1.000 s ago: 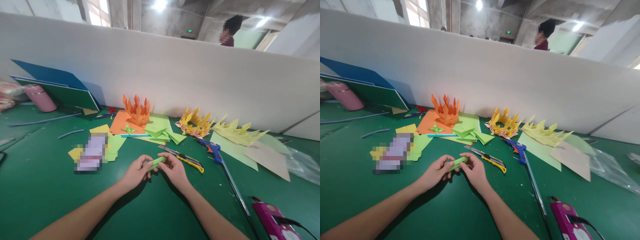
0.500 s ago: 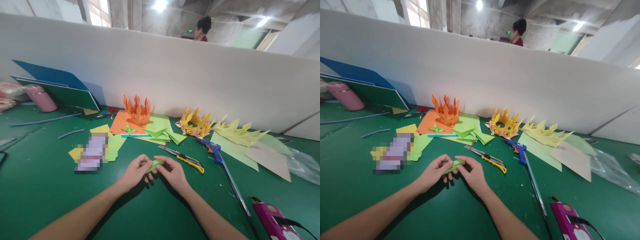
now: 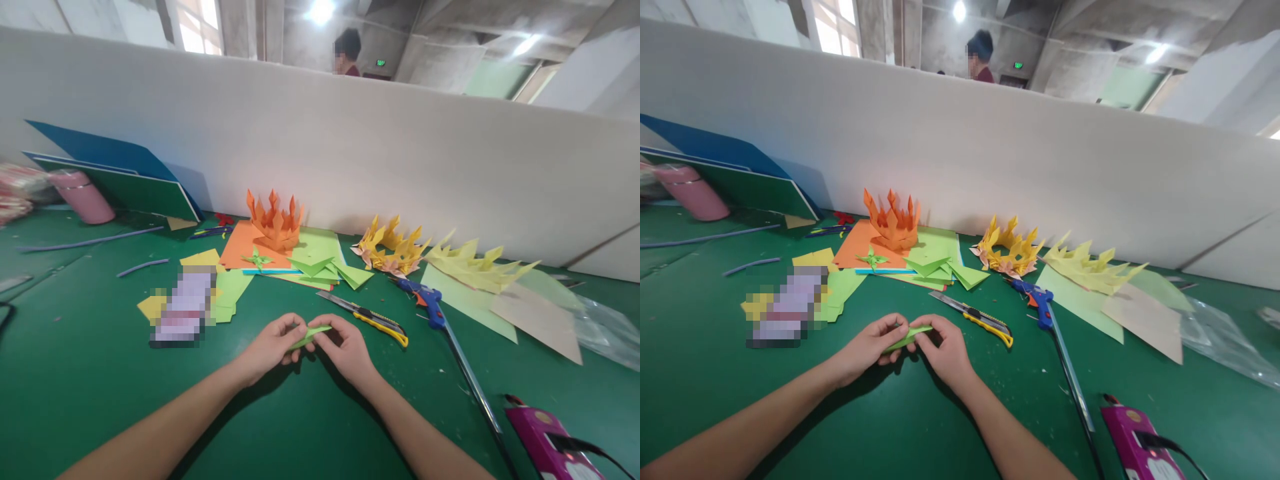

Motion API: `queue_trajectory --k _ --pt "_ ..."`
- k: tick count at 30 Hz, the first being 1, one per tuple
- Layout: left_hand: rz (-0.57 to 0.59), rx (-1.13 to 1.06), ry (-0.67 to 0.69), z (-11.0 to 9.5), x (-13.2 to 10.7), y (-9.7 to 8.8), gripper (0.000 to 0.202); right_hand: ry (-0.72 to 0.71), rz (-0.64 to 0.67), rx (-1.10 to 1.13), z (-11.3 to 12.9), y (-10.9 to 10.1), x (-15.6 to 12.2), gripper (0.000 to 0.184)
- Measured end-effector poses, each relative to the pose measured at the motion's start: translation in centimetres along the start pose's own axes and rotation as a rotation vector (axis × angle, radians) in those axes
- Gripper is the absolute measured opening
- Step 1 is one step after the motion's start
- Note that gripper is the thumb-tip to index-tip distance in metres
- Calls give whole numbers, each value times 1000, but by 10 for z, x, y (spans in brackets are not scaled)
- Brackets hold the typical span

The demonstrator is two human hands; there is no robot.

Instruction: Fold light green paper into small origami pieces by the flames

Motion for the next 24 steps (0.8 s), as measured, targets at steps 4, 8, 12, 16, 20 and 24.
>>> queue_trajectory --k 4,8,12,16,20,24 --pt "-26 50 17 -1 -1 1 32 38 25 2 1 3 0 11" --pt "-48 61 24 -1 -3 0 29 73 33 -4 -1 5 -1 10" --pt "-69 46 4 1 -2 -1 29 76 37 -7 0 6 -1 8" --pt "-39 -16 -66 6 -1 1 33 54 40 -30 1 6 -1 10" --pt "-53 -28 -27 6 -1 1 36 41 34 -51 1 6 -1 11" --pt "-102 15 36 6 -1 0 38 52 21 -67 1 6 -2 8"
Point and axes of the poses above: each hand's wrist, its own x-axis towards the middle knuckle, its own y-axis out of the palm, z = x × y, the point moved 6 cm from there along x, towards the middle knuckle, and after that the axes turned 6 degrees about -z, right-handed, at the moved point
